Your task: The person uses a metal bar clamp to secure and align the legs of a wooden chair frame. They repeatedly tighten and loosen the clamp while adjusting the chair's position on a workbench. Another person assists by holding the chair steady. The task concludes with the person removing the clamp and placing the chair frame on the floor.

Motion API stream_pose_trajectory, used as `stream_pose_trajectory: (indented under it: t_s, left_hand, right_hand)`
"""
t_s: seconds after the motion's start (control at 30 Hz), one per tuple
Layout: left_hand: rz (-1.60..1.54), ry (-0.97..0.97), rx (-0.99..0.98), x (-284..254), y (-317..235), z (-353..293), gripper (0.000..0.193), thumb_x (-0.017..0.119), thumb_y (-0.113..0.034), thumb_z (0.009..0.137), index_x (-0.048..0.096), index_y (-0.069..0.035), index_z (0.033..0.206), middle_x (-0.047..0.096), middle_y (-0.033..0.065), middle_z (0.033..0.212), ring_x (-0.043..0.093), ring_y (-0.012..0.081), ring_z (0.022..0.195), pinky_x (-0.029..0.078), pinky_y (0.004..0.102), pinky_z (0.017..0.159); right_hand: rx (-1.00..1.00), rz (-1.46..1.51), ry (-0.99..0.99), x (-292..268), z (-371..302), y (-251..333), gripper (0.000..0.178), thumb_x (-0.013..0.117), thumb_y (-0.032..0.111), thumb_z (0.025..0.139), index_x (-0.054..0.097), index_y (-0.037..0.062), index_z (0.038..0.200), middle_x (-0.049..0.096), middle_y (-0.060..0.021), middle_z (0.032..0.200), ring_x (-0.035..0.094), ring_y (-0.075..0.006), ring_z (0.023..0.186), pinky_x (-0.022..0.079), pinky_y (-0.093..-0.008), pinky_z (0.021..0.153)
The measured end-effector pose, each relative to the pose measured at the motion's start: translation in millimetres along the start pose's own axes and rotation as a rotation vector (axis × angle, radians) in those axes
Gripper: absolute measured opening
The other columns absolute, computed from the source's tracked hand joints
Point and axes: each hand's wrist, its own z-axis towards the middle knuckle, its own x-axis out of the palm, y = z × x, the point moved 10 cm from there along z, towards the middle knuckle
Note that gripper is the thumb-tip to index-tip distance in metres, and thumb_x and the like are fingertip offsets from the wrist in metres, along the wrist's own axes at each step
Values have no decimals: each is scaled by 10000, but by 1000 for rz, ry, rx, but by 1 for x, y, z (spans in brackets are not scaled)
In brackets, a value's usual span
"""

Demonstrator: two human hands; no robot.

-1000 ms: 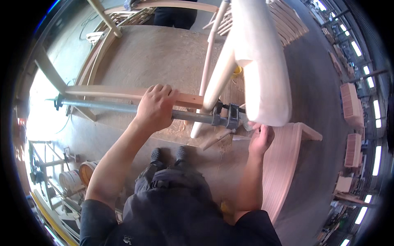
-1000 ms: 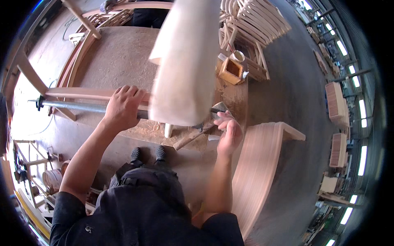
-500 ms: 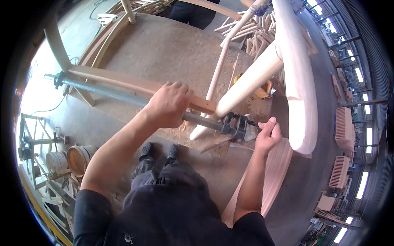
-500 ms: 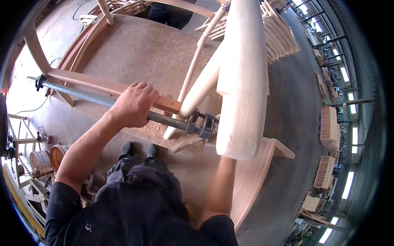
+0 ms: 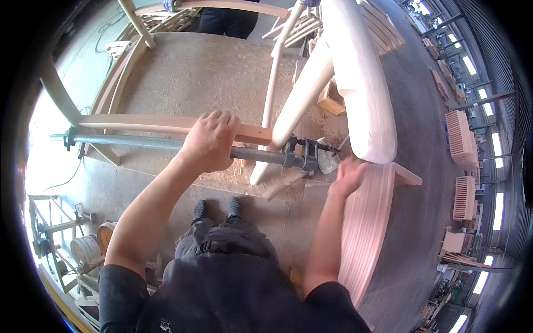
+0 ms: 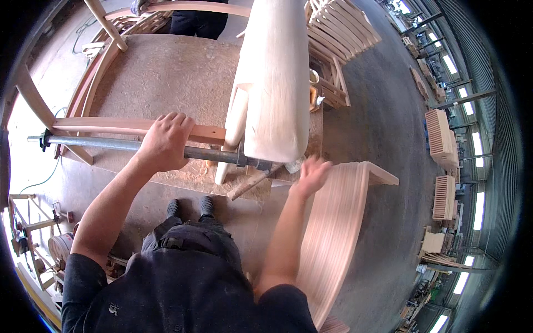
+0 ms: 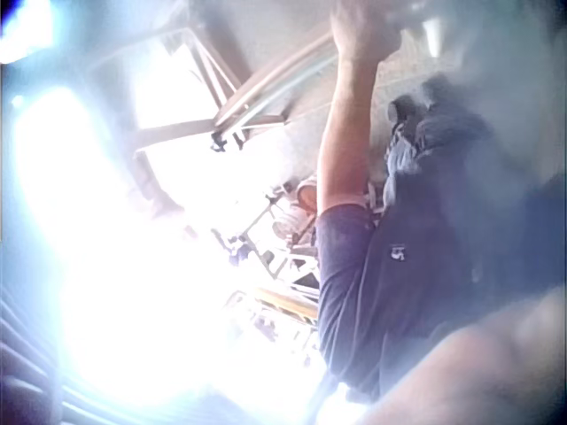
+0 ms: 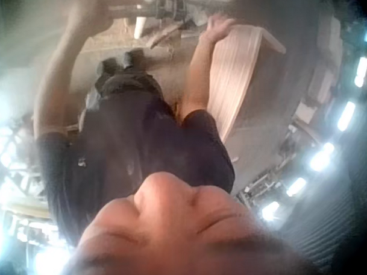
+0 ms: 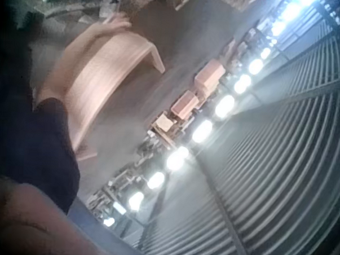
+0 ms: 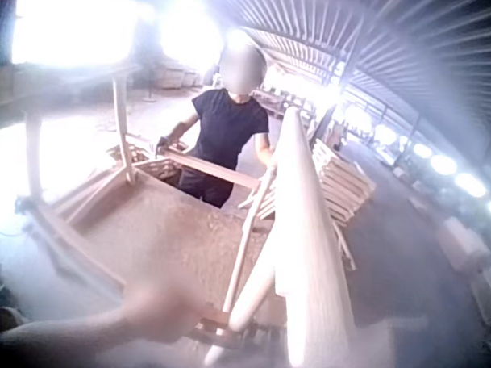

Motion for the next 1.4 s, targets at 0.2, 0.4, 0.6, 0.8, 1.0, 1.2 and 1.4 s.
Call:
stream_pose_trajectory:
  t_s: [0.2,0.4,0.6,0.8,1.0,1.2,1.4]
  left_hand:
    - [-27,64,19,7,-3,5,619,815,-161,641,542,-14,1177,596,140,1104,574,333,1153,456,440,1030]
    - [169,-202,54,-13,20,-15,702,830,-179,648,524,-25,1261,610,139,1158,587,330,1174,449,443,1083]
    - [161,84,-168,-9,51,-26,558,836,-200,643,559,-55,1105,600,113,1052,590,293,1089,468,420,1046]
    - [130,-24,-91,-16,47,-23,482,825,-172,648,545,-62,1025,592,115,1002,594,307,1035,482,424,988]
    - [99,-54,-66,-21,46,-25,438,805,-153,651,548,-54,991,594,127,979,601,327,1020,487,436,961]
    - [76,-43,-75,-15,53,-25,493,824,-149,618,534,-46,1004,586,141,1009,591,343,1045,472,453,972]
    - [82,-26,-72,-17,51,-24,533,844,-145,615,531,-51,1036,580,144,1025,585,347,1061,461,459,997]
  right_hand:
    - [-149,-1261,303,-74,-18,-167,477,828,409,741,666,-36,798,691,-193,853,657,-342,862,516,-443,772]
    - [431,-805,252,-87,20,-198,311,730,301,788,623,13,836,686,-190,811,678,-355,791,547,-473,699]
    - [672,-522,373,-90,-50,-113,279,689,252,901,522,87,750,520,-39,619,542,-173,513,476,-360,468]
    - [555,-572,320,-84,-146,-81,173,670,134,878,547,74,771,538,-40,629,542,-170,500,474,-360,461]
    - [598,-754,672,-5,-200,-85,173,681,54,841,545,8,937,599,-67,695,586,-158,493,454,-314,419]
    - [538,-652,549,-55,-161,-72,143,677,109,845,546,55,869,555,-40,634,559,-153,475,448,-319,431]
    - [755,-401,123,-104,-153,-96,149,656,102,828,557,63,723,569,-48,616,574,-168,477,485,-330,491]
